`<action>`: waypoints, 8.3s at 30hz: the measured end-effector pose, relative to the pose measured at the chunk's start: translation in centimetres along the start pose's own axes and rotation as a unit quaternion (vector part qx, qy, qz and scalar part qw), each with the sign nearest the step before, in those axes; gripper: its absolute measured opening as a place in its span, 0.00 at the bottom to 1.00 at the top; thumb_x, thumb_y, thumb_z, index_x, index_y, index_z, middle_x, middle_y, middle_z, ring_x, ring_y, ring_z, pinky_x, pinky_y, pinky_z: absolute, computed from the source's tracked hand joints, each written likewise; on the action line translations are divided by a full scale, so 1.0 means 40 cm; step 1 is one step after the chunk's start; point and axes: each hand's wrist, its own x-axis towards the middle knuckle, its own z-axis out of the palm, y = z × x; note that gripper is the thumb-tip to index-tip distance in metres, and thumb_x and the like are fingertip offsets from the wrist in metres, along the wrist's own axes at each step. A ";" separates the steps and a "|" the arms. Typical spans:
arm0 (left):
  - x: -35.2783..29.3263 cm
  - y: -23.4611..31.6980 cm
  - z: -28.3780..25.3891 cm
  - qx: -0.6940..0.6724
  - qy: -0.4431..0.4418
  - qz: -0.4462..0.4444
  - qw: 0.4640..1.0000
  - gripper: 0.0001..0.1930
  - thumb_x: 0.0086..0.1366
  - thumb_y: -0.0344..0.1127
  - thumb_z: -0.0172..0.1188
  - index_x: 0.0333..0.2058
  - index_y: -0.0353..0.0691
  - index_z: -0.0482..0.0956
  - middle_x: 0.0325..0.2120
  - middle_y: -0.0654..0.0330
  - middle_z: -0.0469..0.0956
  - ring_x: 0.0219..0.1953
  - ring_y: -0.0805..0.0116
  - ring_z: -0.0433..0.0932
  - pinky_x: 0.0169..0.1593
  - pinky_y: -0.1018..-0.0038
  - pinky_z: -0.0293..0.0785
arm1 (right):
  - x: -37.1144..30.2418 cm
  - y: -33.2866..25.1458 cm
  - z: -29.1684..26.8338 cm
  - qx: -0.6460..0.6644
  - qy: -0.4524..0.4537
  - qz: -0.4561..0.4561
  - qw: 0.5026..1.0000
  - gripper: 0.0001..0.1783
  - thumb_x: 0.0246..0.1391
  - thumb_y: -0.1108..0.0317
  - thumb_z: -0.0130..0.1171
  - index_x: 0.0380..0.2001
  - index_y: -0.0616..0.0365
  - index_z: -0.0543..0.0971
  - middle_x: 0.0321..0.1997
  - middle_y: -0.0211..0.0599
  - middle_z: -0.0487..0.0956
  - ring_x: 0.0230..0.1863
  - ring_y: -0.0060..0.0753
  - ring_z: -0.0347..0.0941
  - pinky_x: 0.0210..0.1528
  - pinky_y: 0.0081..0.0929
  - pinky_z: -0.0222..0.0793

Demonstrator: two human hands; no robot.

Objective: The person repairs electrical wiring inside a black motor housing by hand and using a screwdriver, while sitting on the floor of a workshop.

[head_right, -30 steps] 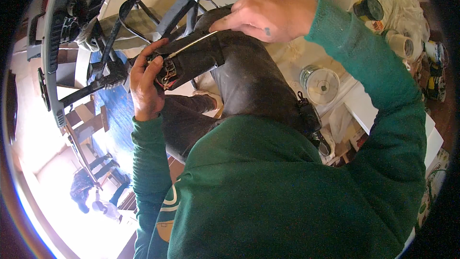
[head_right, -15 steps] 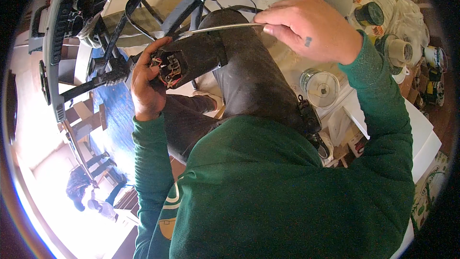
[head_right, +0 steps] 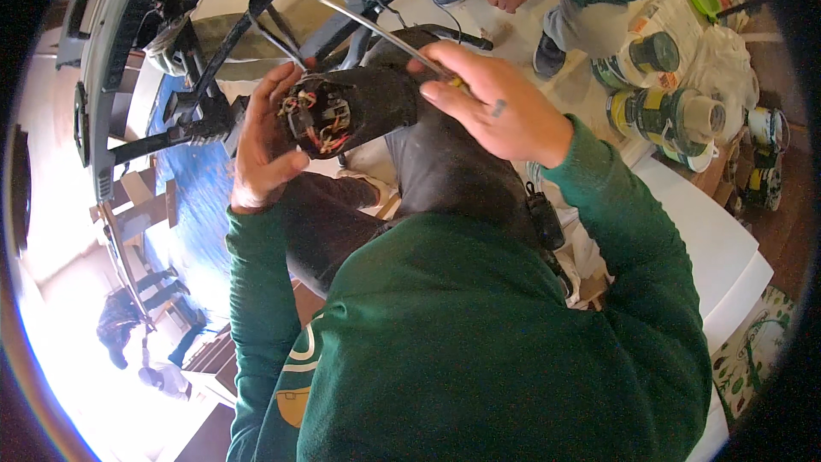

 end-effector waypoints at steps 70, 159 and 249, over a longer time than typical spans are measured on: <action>0.010 -0.255 0.098 -0.052 0.126 0.251 0.958 0.33 0.55 0.37 0.86 0.53 0.38 0.73 0.74 0.38 0.67 0.76 0.50 0.68 0.76 0.59 0.61 | 0.127 -0.363 -0.143 -0.532 -0.202 0.059 0.820 0.21 0.61 0.74 0.64 0.57 0.53 0.89 0.33 0.41 0.78 0.30 0.44 0.76 0.35 0.37 0.72; 0.002 -0.228 0.100 0.010 0.169 0.257 0.952 0.33 0.54 0.41 0.87 0.52 0.38 0.77 0.72 0.45 0.74 0.72 0.47 0.75 0.73 0.55 0.68 | 0.255 -0.415 -0.177 -0.546 -0.339 0.010 0.766 0.18 0.62 0.73 0.63 0.54 0.57 0.88 0.27 0.46 0.73 0.27 0.49 0.72 0.31 0.42 0.65; -0.004 -0.226 0.168 -0.004 0.220 0.209 0.953 0.11 0.69 0.27 0.69 0.47 0.33 0.78 0.70 0.40 0.75 0.71 0.41 0.76 0.70 0.57 0.72 | 0.223 -0.271 -0.204 -0.432 -0.333 -0.048 0.837 0.16 0.65 0.71 0.63 0.54 0.55 0.88 0.33 0.44 0.79 0.32 0.53 0.77 0.35 0.44 0.71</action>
